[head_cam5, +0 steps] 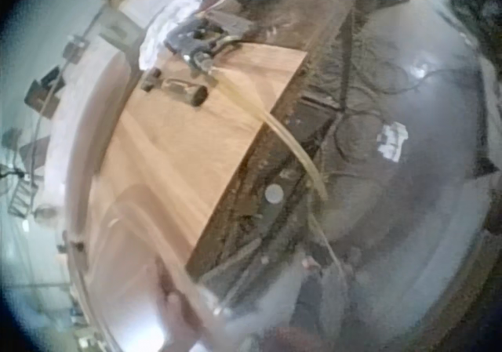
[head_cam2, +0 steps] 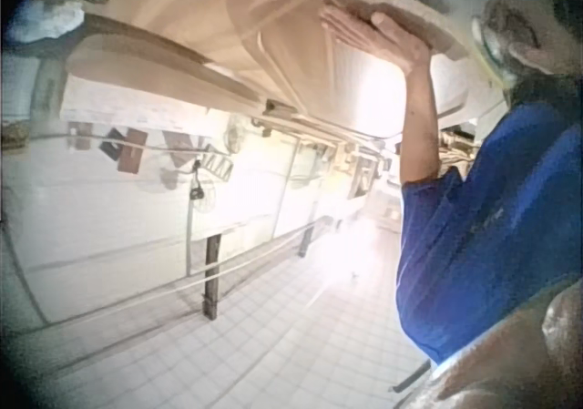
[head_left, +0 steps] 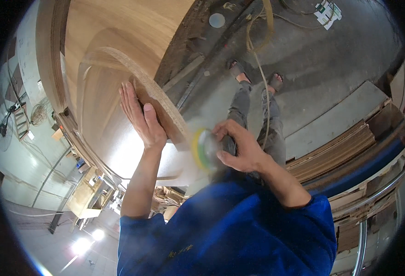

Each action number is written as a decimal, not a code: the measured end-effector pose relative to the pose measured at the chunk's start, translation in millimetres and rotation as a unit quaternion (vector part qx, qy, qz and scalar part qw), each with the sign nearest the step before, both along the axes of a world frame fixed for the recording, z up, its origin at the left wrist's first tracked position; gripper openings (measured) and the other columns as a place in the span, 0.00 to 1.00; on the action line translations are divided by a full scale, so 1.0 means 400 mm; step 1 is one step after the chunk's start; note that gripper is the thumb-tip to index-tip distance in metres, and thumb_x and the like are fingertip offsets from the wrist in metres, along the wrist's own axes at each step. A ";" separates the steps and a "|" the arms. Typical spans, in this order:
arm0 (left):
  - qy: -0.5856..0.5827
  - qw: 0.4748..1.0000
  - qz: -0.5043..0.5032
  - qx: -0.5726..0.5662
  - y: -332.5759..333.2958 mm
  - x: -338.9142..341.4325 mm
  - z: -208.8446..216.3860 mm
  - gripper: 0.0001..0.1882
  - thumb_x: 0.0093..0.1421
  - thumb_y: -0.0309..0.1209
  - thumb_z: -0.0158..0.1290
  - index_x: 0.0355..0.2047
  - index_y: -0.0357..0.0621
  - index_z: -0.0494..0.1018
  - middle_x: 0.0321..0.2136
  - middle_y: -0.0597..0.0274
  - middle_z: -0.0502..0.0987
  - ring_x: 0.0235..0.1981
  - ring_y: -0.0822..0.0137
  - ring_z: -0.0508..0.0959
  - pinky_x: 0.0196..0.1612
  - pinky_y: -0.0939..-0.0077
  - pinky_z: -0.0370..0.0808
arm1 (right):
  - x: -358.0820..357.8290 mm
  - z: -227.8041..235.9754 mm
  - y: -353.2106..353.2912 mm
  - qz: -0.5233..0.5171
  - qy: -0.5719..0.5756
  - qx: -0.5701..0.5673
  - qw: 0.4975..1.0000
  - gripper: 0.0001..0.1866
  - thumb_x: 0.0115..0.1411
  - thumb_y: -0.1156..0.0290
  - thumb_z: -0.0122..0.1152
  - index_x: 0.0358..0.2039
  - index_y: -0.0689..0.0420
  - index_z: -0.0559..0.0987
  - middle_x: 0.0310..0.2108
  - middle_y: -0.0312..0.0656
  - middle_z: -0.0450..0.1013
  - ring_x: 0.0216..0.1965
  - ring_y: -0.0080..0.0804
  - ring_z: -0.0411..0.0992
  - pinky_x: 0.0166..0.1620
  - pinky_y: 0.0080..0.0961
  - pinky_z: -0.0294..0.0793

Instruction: The person assembles a curved wooden trim onto a larger wooden panel by hand, secures it with a pneumatic nail gun and a hammer, and then uses a power sander on the edge of the assembly.

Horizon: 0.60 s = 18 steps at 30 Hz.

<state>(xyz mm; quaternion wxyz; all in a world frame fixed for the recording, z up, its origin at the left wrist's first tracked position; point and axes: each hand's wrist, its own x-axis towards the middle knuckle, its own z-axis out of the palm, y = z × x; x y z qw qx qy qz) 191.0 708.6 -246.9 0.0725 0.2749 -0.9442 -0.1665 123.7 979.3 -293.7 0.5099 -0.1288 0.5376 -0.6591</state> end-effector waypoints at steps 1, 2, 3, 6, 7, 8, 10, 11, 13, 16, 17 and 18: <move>-0.001 1.000 -0.001 0.001 0.000 0.000 0.001 0.34 0.77 0.43 0.37 0.76 0.36 0.55 0.76 0.46 0.57 0.79 0.44 0.50 0.79 0.47 0.41 | 0.006 -0.006 0.007 0.001 0.032 -0.019 0.999 0.18 0.54 0.66 0.69 0.42 0.58 0.75 0.49 0.48 0.73 0.52 0.46 0.72 0.58 0.36 0.70; 0.000 1.000 -0.004 0.005 -0.002 0.000 0.004 0.35 0.77 0.46 0.37 0.76 0.37 0.55 0.77 0.47 0.56 0.79 0.46 0.49 0.79 0.50 0.42 | 0.010 -0.009 0.013 0.002 0.063 -0.039 0.997 0.18 0.54 0.66 0.69 0.42 0.58 0.75 0.49 0.48 0.73 0.52 0.47 0.72 0.58 0.36 0.70; 0.000 1.000 -0.010 0.010 -0.006 -0.002 0.005 0.36 0.77 0.48 0.36 0.77 0.38 0.54 0.77 0.48 0.55 0.79 0.49 0.49 0.79 0.53 0.43 | 0.005 -0.012 0.008 -0.002 0.062 -0.037 0.997 0.18 0.54 0.66 0.69 0.42 0.58 0.75 0.49 0.48 0.73 0.52 0.47 0.72 0.58 0.36 0.70; -0.010 1.000 -0.017 0.005 -0.010 -0.002 -0.004 0.36 0.77 0.48 0.36 0.77 0.38 0.53 0.77 0.47 0.54 0.79 0.49 0.49 0.79 0.54 0.43 | -0.034 -0.021 -0.023 -0.018 0.069 -0.007 0.997 0.20 0.53 0.64 0.72 0.43 0.55 0.75 0.48 0.50 0.73 0.51 0.51 0.75 0.57 0.38 0.74; -0.011 1.000 -0.019 0.005 -0.007 -0.003 -0.004 0.36 0.77 0.48 0.36 0.77 0.38 0.53 0.77 0.47 0.54 0.79 0.49 0.49 0.79 0.54 0.43 | -0.045 -0.020 -0.030 -0.020 0.075 -0.015 0.997 0.20 0.53 0.64 0.72 0.43 0.54 0.74 0.49 0.50 0.72 0.52 0.51 0.75 0.57 0.39 0.74; 0.002 1.000 -0.011 0.019 -0.002 -0.004 -0.004 0.35 0.77 0.46 0.36 0.77 0.38 0.54 0.77 0.47 0.55 0.79 0.47 0.49 0.79 0.51 0.42 | -0.047 -0.019 -0.031 -0.022 0.082 -0.022 0.996 0.21 0.52 0.64 0.72 0.43 0.54 0.74 0.49 0.50 0.72 0.52 0.52 0.75 0.57 0.41 0.74; 0.019 0.999 -0.005 0.034 0.000 -0.009 -0.011 0.34 0.77 0.45 0.36 0.76 0.37 0.55 0.77 0.48 0.56 0.79 0.44 0.49 0.79 0.48 0.41 | -0.016 -0.014 -0.007 -0.018 0.093 -0.023 0.995 0.21 0.52 0.64 0.72 0.44 0.53 0.74 0.50 0.50 0.72 0.53 0.52 0.74 0.57 0.42 0.74; 0.020 0.999 -0.003 0.031 -0.001 -0.007 -0.013 0.34 0.77 0.45 0.36 0.76 0.38 0.56 0.77 0.48 0.56 0.79 0.44 0.49 0.79 0.48 0.41 | 0.003 -0.010 0.006 -0.011 0.103 -0.025 0.994 0.21 0.52 0.64 0.72 0.44 0.53 0.74 0.50 0.50 0.72 0.53 0.53 0.74 0.57 0.42 0.74; 0.016 1.000 0.002 0.027 -0.001 -0.003 -0.010 0.34 0.77 0.45 0.36 0.76 0.38 0.56 0.77 0.48 0.56 0.79 0.44 0.49 0.79 0.48 0.41 | 0.032 0.004 0.024 -0.017 0.082 -0.025 0.996 0.20 0.52 0.65 0.72 0.43 0.56 0.74 0.50 0.50 0.72 0.53 0.51 0.74 0.58 0.40 0.73; 0.013 1.000 -0.006 0.018 -0.002 -0.001 -0.008 0.34 0.77 0.45 0.36 0.76 0.38 0.55 0.77 0.48 0.56 0.79 0.45 0.50 0.79 0.47 0.41 | 0.031 -0.004 0.019 -0.035 0.061 -0.028 0.997 0.19 0.53 0.66 0.72 0.42 0.58 0.74 0.50 0.50 0.73 0.53 0.49 0.73 0.59 0.37 0.72; 0.008 1.000 -0.005 0.017 0.003 -0.004 -0.004 0.34 0.77 0.45 0.36 0.76 0.38 0.55 0.77 0.48 0.56 0.79 0.44 0.50 0.79 0.48 0.41 | 0.029 -0.008 0.017 -0.046 0.059 -0.030 0.997 0.19 0.53 0.67 0.72 0.42 0.58 0.74 0.51 0.50 0.72 0.53 0.49 0.73 0.58 0.37 0.72; 0.002 1.000 -0.006 0.016 0.002 -0.009 -0.003 0.34 0.77 0.45 0.36 0.76 0.38 0.55 0.77 0.48 0.56 0.79 0.44 0.50 0.79 0.48 0.41 | 0.033 -0.008 0.018 -0.049 0.058 -0.030 0.997 0.19 0.53 0.67 0.72 0.42 0.58 0.74 0.51 0.50 0.72 0.53 0.49 0.73 0.58 0.37 0.72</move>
